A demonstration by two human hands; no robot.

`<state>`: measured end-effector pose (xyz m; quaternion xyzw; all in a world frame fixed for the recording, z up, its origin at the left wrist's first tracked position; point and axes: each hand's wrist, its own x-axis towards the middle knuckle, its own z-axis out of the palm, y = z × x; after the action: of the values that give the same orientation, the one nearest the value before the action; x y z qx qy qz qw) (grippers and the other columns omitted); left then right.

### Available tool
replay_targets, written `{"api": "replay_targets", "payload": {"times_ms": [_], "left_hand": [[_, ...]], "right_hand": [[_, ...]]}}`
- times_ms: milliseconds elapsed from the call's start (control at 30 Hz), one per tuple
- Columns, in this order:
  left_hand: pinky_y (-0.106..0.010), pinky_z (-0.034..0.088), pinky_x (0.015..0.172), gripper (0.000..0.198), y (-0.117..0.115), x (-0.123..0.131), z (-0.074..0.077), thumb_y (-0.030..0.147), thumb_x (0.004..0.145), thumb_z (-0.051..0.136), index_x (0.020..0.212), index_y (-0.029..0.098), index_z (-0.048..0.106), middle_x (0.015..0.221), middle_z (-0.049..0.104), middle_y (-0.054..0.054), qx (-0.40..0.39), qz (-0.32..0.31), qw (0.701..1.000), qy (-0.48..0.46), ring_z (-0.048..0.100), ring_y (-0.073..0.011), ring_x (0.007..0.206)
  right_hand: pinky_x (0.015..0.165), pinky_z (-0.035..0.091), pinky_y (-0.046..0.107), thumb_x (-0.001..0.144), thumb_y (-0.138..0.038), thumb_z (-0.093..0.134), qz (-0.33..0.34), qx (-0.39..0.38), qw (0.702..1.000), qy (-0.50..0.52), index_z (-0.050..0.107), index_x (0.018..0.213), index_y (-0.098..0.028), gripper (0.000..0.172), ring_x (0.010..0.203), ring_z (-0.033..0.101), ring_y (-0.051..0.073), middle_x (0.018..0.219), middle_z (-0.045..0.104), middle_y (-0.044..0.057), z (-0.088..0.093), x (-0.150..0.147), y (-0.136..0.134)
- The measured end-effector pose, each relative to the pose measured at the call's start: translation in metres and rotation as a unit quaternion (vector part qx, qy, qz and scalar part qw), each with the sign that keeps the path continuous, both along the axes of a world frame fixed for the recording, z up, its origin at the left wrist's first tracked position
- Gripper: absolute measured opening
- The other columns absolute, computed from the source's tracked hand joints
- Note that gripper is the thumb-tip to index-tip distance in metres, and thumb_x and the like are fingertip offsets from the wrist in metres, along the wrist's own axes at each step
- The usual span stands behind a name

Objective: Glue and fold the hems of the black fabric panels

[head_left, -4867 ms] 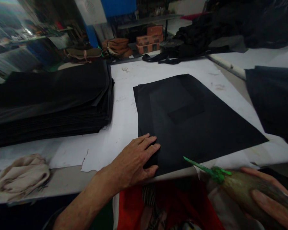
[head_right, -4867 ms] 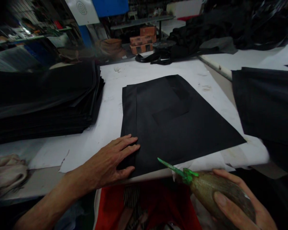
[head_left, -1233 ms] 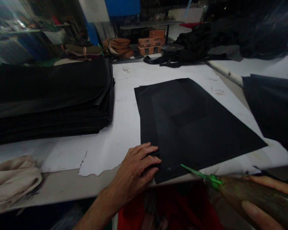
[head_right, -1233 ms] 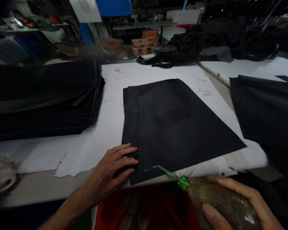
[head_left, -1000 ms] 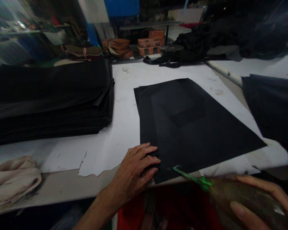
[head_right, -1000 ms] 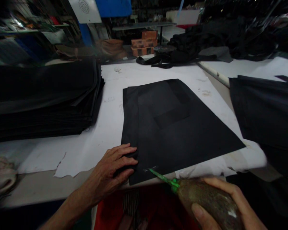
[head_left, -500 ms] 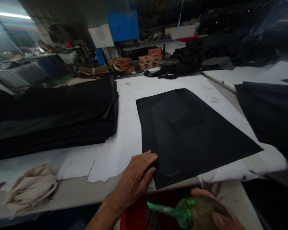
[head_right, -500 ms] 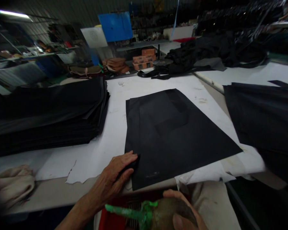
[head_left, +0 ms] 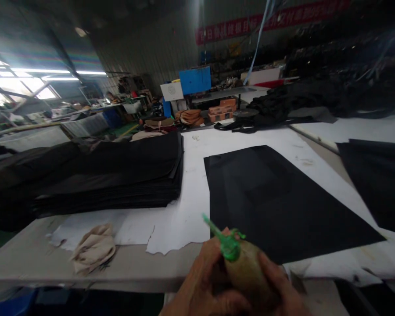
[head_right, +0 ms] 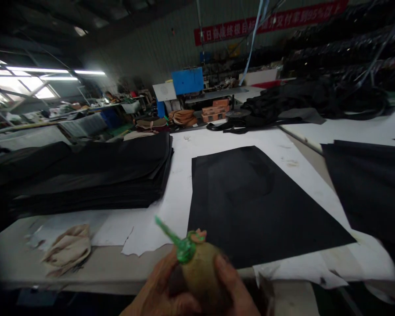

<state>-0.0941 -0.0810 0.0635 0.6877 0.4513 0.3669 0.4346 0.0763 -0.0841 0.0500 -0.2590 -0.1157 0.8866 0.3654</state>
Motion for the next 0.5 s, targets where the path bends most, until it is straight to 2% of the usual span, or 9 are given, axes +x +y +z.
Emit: {"api": "replay_targets", "payload": {"times_ms": [67, 133, 200, 233, 267, 333, 400, 433, 500], "left_hand": [[-0.039, 0.049, 0.091, 0.073, -0.008, -0.001, 0.000, 0.061, 0.067, 0.065, 0.128, 0.025, 0.047, 0.124, 0.057, -0.010, -0.068, 0.018, 0.995, -0.073, 0.054, -0.0309, 0.113], [-0.039, 0.046, 0.094, 0.071, -0.013, -0.010, -0.002, 0.060, 0.068, 0.065, 0.124, 0.020, 0.050, 0.124, 0.057, -0.012, -0.077, 0.063, 0.989, -0.104, 0.052, -0.0319, 0.115], [-0.041, 0.043, 0.098, 0.067, -0.013, -0.025, -0.003, 0.056, 0.065, 0.069, 0.118, 0.017, 0.054, 0.120, 0.060, -0.012, -0.064, 0.128, 0.985, -0.100, 0.051, -0.0326, 0.116], [-0.042, 0.042, 0.098, 0.064, -0.010, -0.034, -0.003, 0.054, 0.064, 0.071, 0.114, 0.017, 0.056, 0.115, 0.062, -0.012, -0.052, 0.165, 0.981, -0.084, 0.052, -0.0326, 0.115], [-0.043, 0.042, 0.097, 0.059, -0.007, -0.044, -0.004, 0.051, 0.064, 0.071, 0.110, 0.016, 0.056, 0.110, 0.063, -0.011, -0.035, 0.202, 0.977, -0.055, 0.054, -0.0321, 0.112], [-0.043, 0.044, 0.094, 0.053, 0.003, -0.063, -0.005, 0.047, 0.066, 0.070, 0.107, 0.017, 0.056, 0.106, 0.064, -0.010, 0.005, 0.267, 0.963, 0.022, 0.056, -0.0306, 0.108], [-0.042, 0.045, 0.092, 0.050, 0.014, -0.079, -0.008, 0.047, 0.067, 0.067, 0.106, 0.017, 0.056, 0.106, 0.064, -0.009, 0.034, 0.308, 0.946, 0.100, 0.058, -0.0290, 0.104], [-0.042, 0.045, 0.091, 0.050, 0.019, -0.084, -0.010, 0.047, 0.067, 0.066, 0.106, 0.017, 0.056, 0.105, 0.064, -0.008, 0.041, 0.317, 0.938, 0.134, 0.059, -0.0285, 0.102], [-0.042, 0.046, 0.090, 0.054, 0.024, -0.091, -0.016, 0.051, 0.067, 0.064, 0.108, 0.017, 0.056, 0.104, 0.065, -0.009, 0.042, 0.328, 0.925, 0.188, 0.060, -0.0285, 0.100]], "right_hand": [[0.085, 0.046, 0.041, 0.076, -0.063, 0.057, 0.021, 0.046, 0.999, 0.001, 0.063, 0.111, -0.017, 0.058, 0.096, 0.061, 0.028, 0.101, 0.068, 0.011, 0.000, -0.019, 0.000], [0.079, 0.048, 0.039, 0.077, -0.067, 0.051, 0.016, 0.141, 0.989, -0.049, 0.056, 0.119, -0.018, 0.064, 0.086, 0.062, 0.025, 0.105, 0.065, 0.011, 0.004, -0.023, 0.005], [0.071, 0.049, 0.038, 0.081, -0.067, 0.044, 0.016, 0.268, 0.947, -0.176, 0.054, 0.121, -0.019, 0.064, 0.074, 0.062, 0.021, 0.103, 0.064, 0.010, 0.012, -0.013, 0.017], [0.067, 0.050, 0.038, 0.082, -0.067, 0.041, 0.015, 0.341, 0.903, -0.263, 0.055, 0.119, -0.019, 0.062, 0.070, 0.061, 0.020, 0.101, 0.064, 0.010, 0.016, -0.005, 0.027], [0.071, 0.049, 0.038, 0.086, -0.059, 0.043, -0.002, 0.406, 0.834, -0.373, 0.055, 0.117, -0.021, 0.051, 0.077, 0.061, 0.020, 0.102, 0.063, 0.009, 0.020, 0.004, 0.038], [0.090, 0.043, 0.044, 0.088, -0.042, 0.050, -0.053, 0.558, 0.625, -0.544, 0.057, 0.114, -0.021, 0.034, 0.102, 0.054, 0.024, 0.118, 0.057, 0.010, 0.023, 0.019, 0.063], [0.097, 0.036, 0.050, 0.090, -0.026, 0.046, 0.005, 0.667, 0.454, -0.592, 0.055, 0.119, -0.021, 0.031, 0.118, 0.045, 0.027, 0.132, 0.049, 0.010, 0.020, 0.026, 0.085], [0.097, 0.035, 0.053, 0.089, -0.020, 0.043, 0.054, 0.702, 0.391, -0.593, 0.053, 0.122, -0.022, 0.034, 0.121, 0.041, 0.028, 0.136, 0.046, 0.009, 0.017, 0.028, 0.094], [0.093, 0.038, 0.056, 0.088, -0.011, 0.039, 0.143, 0.735, 0.309, -0.586, 0.049, 0.126, -0.024, 0.042, 0.124, 0.039, 0.029, 0.138, 0.045, 0.005, 0.011, 0.028, 0.106]]}}
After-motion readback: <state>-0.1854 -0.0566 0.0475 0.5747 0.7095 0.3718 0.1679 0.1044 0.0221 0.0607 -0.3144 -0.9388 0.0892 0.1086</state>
